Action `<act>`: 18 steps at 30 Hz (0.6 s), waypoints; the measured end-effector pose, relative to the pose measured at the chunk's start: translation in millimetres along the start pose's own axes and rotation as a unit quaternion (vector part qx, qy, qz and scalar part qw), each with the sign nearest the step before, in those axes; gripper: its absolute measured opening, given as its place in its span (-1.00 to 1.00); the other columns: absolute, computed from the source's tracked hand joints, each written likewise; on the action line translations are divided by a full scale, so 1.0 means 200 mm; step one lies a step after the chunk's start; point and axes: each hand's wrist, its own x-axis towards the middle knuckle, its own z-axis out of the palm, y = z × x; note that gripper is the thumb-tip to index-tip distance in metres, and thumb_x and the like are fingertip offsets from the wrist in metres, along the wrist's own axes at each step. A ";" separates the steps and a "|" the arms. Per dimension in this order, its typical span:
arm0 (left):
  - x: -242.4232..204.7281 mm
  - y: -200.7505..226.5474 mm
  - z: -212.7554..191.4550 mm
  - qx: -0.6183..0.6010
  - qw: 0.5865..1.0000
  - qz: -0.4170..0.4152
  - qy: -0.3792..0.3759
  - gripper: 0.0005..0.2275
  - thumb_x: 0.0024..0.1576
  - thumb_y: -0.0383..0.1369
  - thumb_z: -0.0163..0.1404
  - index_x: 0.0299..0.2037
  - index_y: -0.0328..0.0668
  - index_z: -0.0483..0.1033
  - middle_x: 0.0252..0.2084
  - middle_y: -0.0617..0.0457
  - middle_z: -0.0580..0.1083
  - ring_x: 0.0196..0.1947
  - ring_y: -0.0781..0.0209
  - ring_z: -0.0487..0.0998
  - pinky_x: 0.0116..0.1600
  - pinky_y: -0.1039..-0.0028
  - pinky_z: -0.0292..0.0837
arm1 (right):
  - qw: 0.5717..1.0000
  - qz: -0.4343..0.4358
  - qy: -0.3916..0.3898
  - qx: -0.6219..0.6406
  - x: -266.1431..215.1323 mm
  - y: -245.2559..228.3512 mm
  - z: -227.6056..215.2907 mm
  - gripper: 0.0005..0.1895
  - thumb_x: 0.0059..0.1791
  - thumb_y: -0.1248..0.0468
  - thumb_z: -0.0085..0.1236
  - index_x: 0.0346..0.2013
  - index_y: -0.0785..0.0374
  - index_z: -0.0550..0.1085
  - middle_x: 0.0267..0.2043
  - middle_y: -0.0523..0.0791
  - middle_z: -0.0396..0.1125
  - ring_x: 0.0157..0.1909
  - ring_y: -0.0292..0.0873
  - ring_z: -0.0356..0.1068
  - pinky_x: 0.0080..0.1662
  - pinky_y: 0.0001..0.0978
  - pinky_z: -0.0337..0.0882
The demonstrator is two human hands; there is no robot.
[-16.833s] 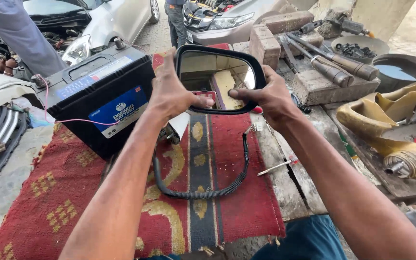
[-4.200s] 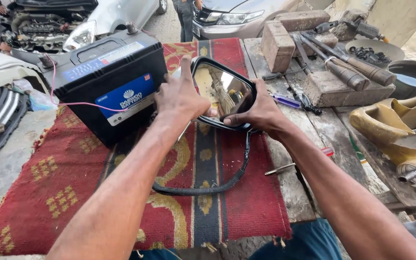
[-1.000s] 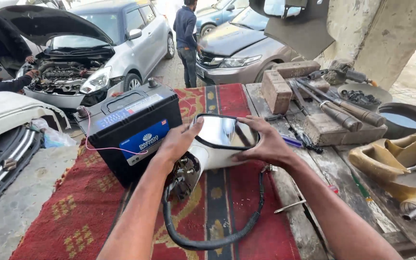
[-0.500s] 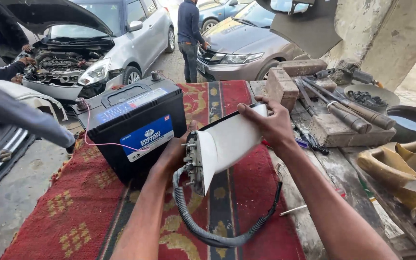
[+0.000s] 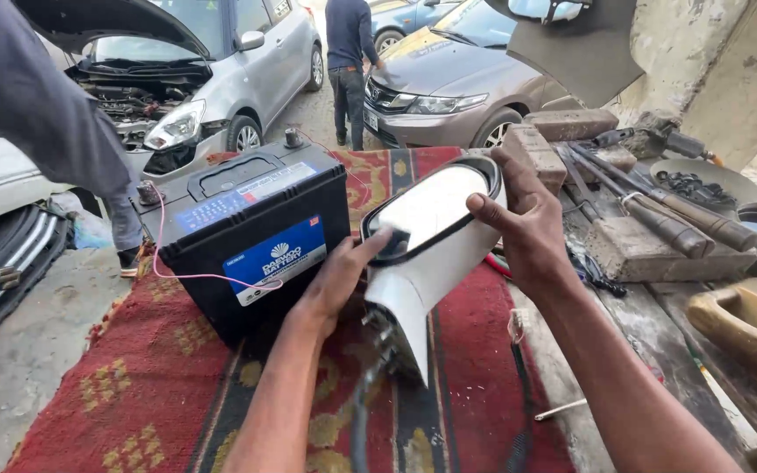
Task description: The person cleans and reassembles a white side mirror housing and then tests the wiring connections using a car battery.
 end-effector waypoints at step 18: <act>-0.25 0.15 0.32 -0.438 0.893 0.098 -0.021 -0.51 0.08 0.20 0.11 -0.26 -0.12 0.52 -0.42 0.13 0.51 -0.36 0.39 0.58 -0.18 0.68 0.52 | 0.958 0.206 -0.146 -0.139 -0.27 -0.14 0.27 0.17 -0.54 0.26 0.65 0.28 0.19 0.22 -0.04 0.09 0.39 0.02 0.12 0.45 -0.01 0.10 0.55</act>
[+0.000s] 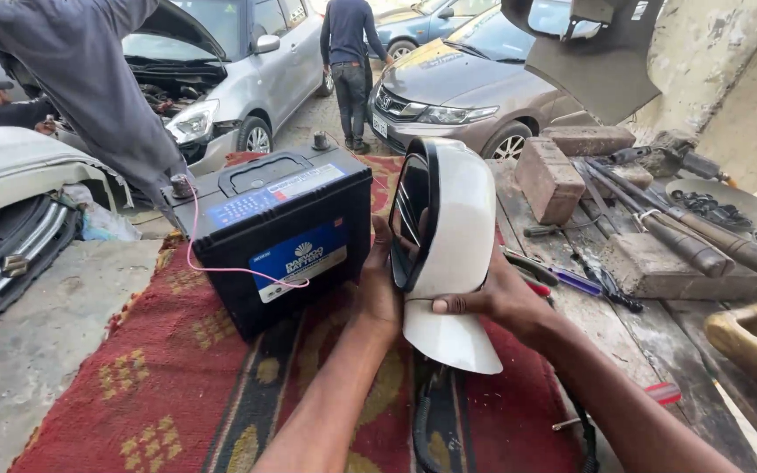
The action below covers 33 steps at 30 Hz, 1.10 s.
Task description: The person cleans and reassembles a white side mirror housing and then tests the wiring connections using a car battery.
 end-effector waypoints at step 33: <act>0.24 0.09 -0.44 0.505 0.847 0.072 0.152 -0.58 0.08 0.16 0.10 -0.29 0.00 0.72 -0.28 0.07 0.59 -0.13 0.18 0.61 0.02 0.33 0.46 | 0.980 0.008 0.023 -0.198 0.05 0.05 -0.42 -0.23 -0.36 0.08 0.52 0.12 0.13 0.55 0.19 0.10 0.43 0.25 0.22 0.37 0.24 0.05 0.37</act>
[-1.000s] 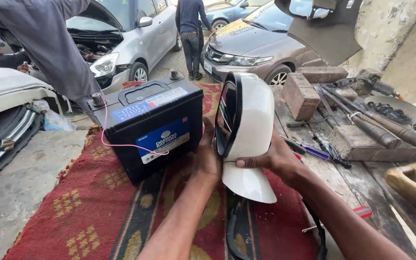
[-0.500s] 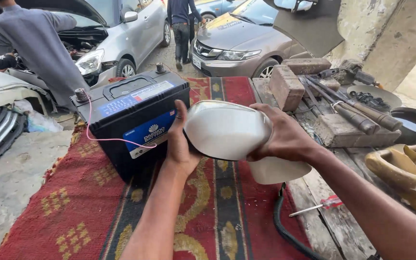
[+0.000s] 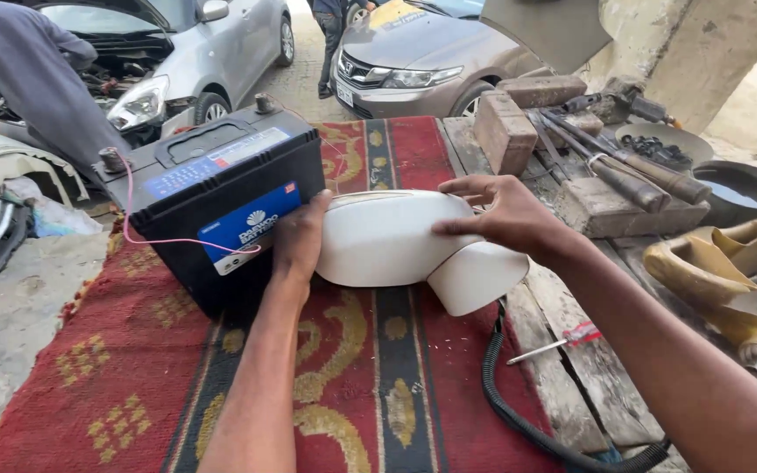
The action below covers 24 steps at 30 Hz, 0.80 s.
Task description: The person cleans and reassembles a white side mirror housing and then tests the wiring connections using a car battery.
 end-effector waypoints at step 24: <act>-0.04 -0.03 0.05 0.116 0.993 0.016 0.003 -0.54 0.21 0.09 -0.06 -0.47 -0.07 0.66 -0.45 0.02 0.56 -0.23 0.02 0.65 0.08 0.29 0.45 | 0.951 0.183 -0.131 0.211 -0.21 -0.10 -0.06 0.14 -0.09 -0.42 -0.28 0.42 0.51 0.18 0.28 0.37 0.28 0.27 0.27 0.38 0.19 0.16 0.40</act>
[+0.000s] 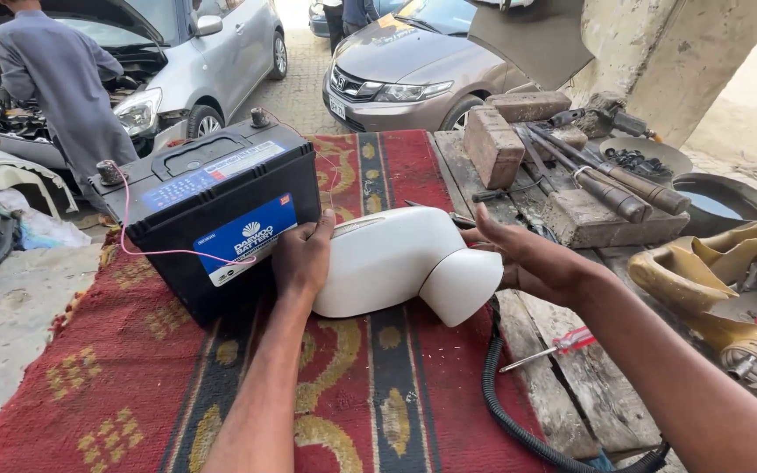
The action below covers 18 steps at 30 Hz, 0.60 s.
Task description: The person cleans and reassembles a white side mirror housing and then tests the wiring connections using a car battery.
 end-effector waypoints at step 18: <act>-0.26 0.39 -0.24 0.161 0.967 0.193 -0.035 -0.57 0.24 0.07 0.04 -0.07 -0.15 0.71 -0.15 -0.17 0.64 -0.03 -0.24 0.64 0.07 0.01 0.55 | 0.987 -0.119 -0.059 -0.090 0.03 -0.02 0.18 0.04 -0.49 0.19 0.25 0.35 0.21 0.41 0.08 0.08 0.45 0.13 0.04 0.43 0.10 -0.18 0.44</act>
